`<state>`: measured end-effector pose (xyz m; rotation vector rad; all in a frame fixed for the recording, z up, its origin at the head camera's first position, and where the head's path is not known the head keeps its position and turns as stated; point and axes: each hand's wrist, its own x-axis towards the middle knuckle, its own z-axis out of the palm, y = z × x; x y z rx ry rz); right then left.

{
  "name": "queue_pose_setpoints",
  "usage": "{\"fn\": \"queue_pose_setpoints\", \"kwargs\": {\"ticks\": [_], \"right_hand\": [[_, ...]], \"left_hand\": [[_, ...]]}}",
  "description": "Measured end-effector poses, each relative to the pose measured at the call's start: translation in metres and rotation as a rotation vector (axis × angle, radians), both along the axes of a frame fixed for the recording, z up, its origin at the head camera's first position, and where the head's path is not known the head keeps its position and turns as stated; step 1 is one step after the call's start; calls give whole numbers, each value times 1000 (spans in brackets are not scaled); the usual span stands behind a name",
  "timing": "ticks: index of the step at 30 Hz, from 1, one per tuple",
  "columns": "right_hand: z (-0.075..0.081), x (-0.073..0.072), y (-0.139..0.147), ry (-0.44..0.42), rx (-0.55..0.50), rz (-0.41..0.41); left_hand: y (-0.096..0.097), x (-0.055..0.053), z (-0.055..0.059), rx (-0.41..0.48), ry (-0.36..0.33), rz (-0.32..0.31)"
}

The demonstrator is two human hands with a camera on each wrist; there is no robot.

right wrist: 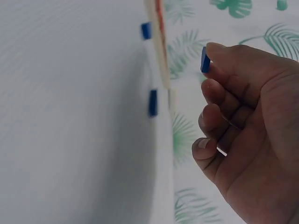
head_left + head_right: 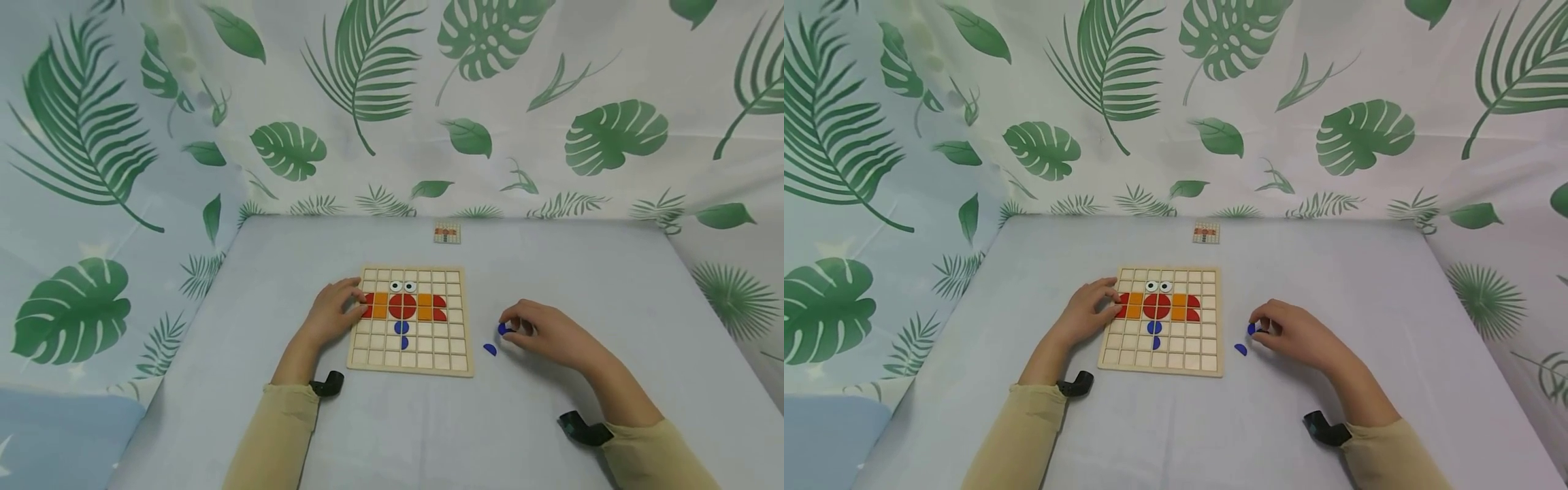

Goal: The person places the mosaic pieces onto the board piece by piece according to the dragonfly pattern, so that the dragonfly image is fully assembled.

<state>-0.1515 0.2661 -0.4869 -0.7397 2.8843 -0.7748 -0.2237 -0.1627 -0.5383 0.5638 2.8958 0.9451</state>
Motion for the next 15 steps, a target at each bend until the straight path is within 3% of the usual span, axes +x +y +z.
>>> {"fn": "queue_pose_setpoints", "kwargs": {"ticks": [5,15], "right_hand": [[10,-8,-22,-4,-27,25],[26,-22,-82,-91,-40,71]], "left_hand": [[-1,0,-2,1,1,5],[-2,-1,-3,-16,-9,1]]}}
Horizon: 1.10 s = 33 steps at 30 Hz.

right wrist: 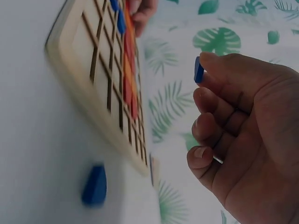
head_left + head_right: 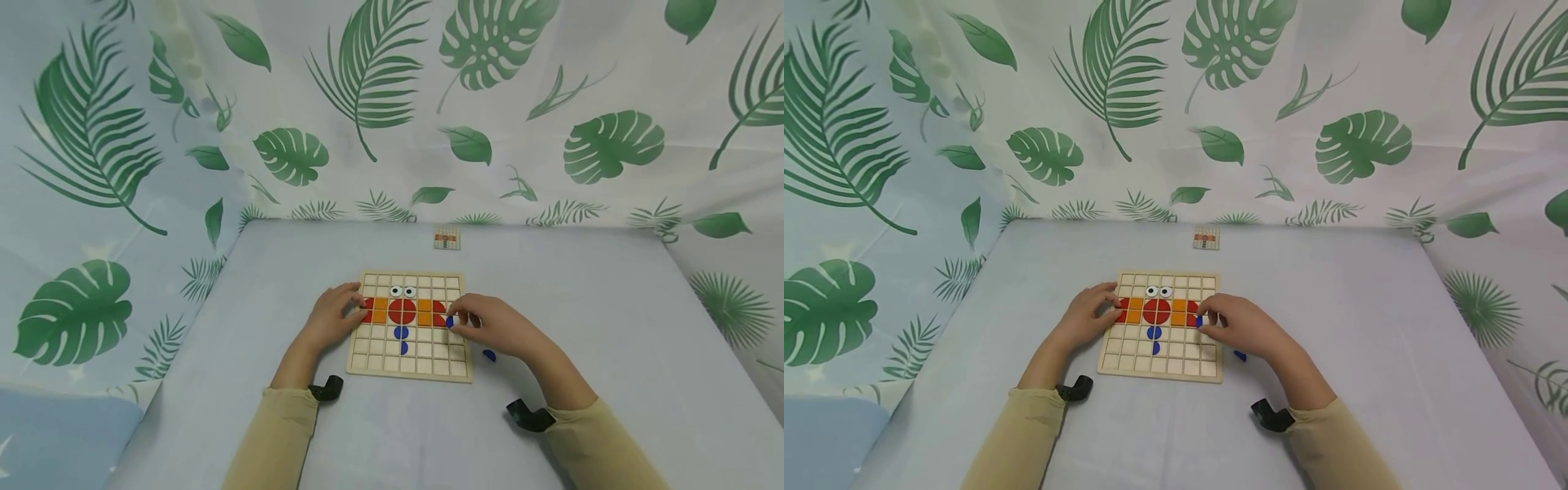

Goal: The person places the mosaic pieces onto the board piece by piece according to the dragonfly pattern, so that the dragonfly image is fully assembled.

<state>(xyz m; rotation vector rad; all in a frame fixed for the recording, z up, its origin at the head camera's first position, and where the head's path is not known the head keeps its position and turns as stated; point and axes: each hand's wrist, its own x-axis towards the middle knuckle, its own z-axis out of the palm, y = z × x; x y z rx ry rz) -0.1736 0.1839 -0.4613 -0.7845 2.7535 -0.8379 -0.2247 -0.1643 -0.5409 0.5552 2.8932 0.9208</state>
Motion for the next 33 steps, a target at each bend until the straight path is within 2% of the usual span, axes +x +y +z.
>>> {"fn": "queue_pose_setpoints", "kwargs": {"ticks": [10,16,25,33], "right_hand": [[-8,-10,-55,-41,-41,62],[-14,-15,-79,-56,-37,85],[-26,-14,-94,-132,13,73],[-36,-12,-96,-109,96,91]], "left_hand": [[-1,0,1,-2,15,-7],[-1,0,3,-3,19,-15],[-1,-1,3,8,37,-27],[-1,-3,3,10,40,-28]]}}
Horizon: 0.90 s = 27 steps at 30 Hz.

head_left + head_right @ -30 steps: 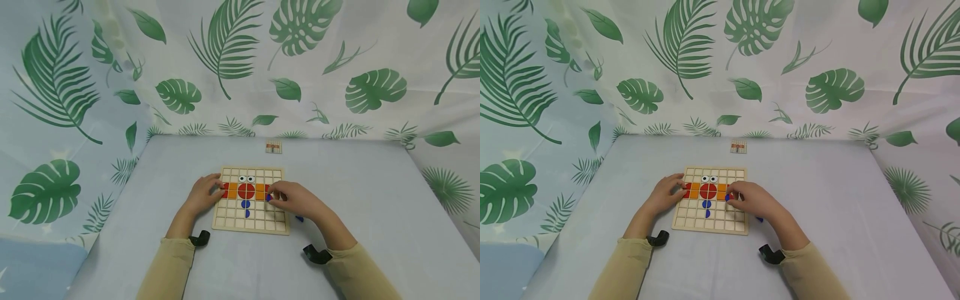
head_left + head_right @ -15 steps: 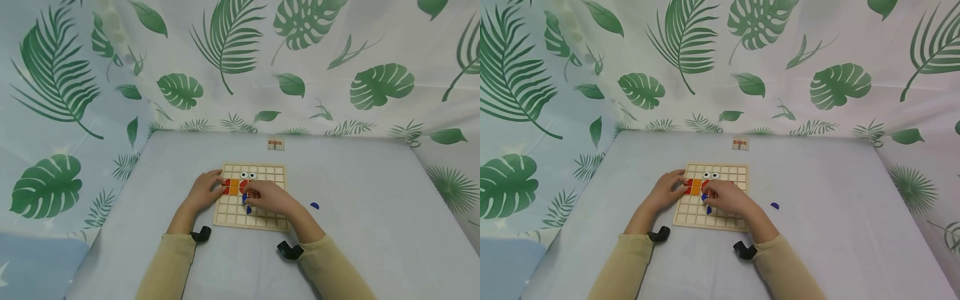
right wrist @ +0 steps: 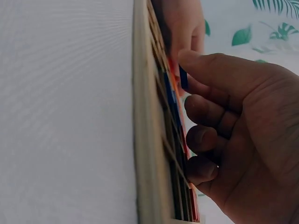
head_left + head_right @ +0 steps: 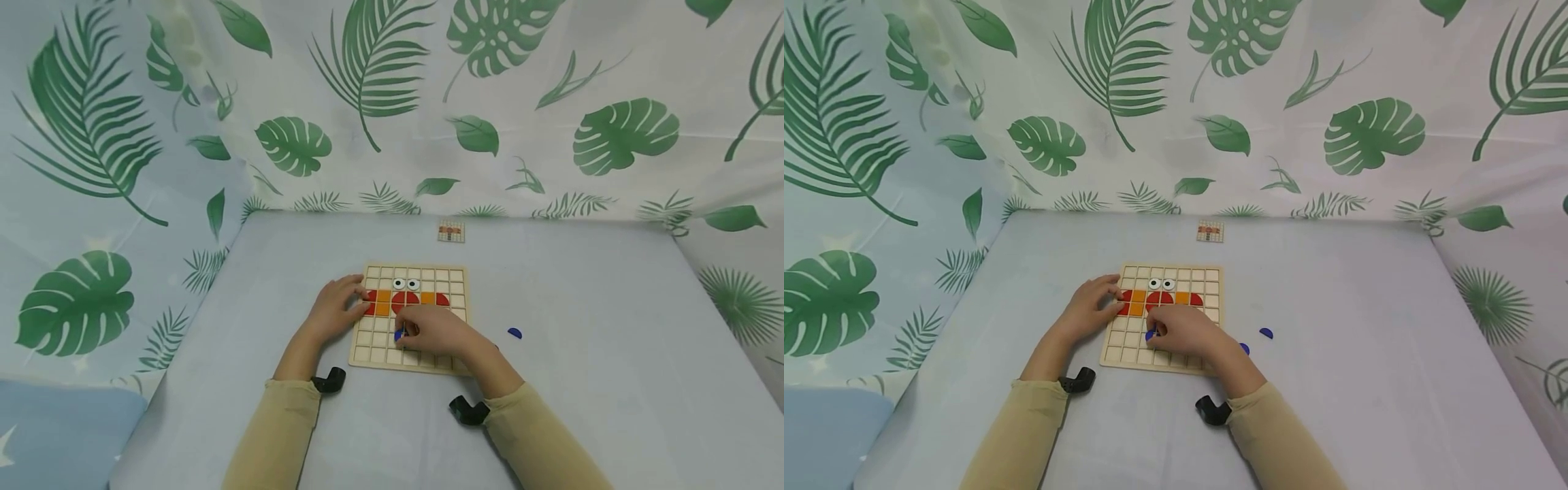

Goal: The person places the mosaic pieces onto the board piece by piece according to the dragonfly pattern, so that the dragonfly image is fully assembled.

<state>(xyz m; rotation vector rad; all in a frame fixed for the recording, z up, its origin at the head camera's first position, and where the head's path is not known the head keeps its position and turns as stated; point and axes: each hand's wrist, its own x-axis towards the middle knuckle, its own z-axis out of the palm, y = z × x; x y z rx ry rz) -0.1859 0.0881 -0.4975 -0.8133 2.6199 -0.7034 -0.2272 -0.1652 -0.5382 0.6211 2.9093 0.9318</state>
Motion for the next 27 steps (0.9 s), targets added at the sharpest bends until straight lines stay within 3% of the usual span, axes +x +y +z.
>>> {"fn": "queue_pose_setpoints", "kwargs": {"ticks": [27], "right_hand": [[-5,1,0,55,50,92]], "left_hand": [[0,0,-1,-10,10,11]]}}
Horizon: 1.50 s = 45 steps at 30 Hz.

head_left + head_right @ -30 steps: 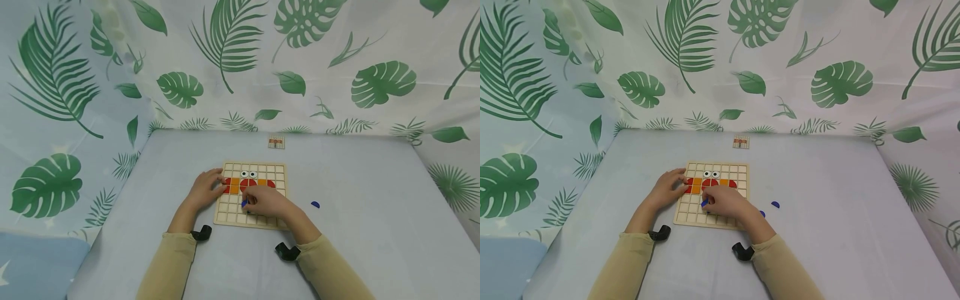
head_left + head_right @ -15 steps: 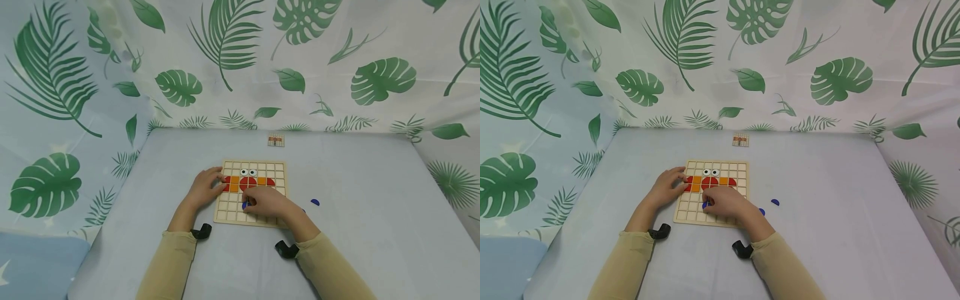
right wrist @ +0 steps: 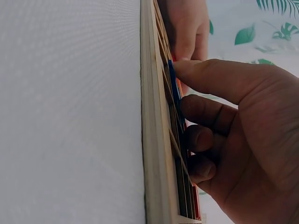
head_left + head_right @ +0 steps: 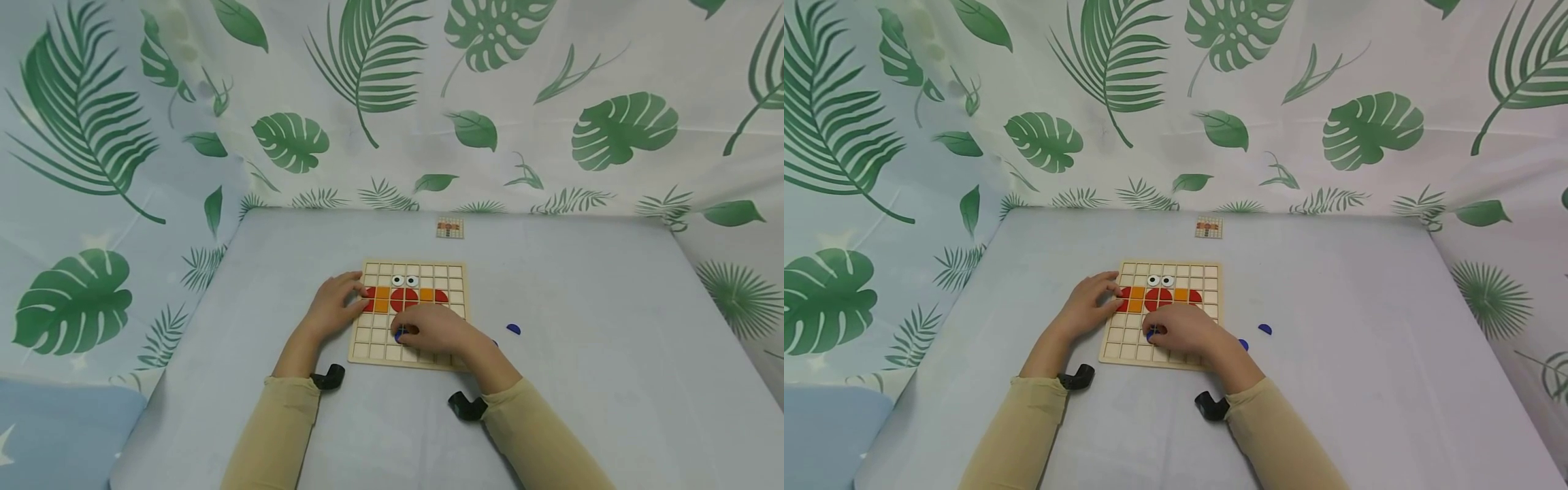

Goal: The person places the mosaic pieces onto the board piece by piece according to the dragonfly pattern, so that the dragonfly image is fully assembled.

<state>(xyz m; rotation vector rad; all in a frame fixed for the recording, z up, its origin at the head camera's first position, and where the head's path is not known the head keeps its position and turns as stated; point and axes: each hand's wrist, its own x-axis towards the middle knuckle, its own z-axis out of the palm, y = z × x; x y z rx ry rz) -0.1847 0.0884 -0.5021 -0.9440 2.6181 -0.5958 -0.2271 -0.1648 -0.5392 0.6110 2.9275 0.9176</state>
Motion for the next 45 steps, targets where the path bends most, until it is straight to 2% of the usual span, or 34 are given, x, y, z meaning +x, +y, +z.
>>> {"fn": "queue_pose_setpoints", "kwargs": {"ticks": [8,15,22,30,36,45], "right_hand": [[2,-1,1,-7,-12,-3],[11,-1,11,-37,-111,-31],[29,-4,46,-2,-205,-108],[43,0,104,23,-182,-225],[38,3,149,34,-141,-280],[18,9,189,-54,-83,-362]], "left_hand": [[-1,0,2,2,1,-5],[0,1,3,0,-16,-4],[0,1,2,0,-11,0],[1,1,2,5,-21,9],[2,1,4,-4,-29,14],[2,0,1,2,-40,21]]}}
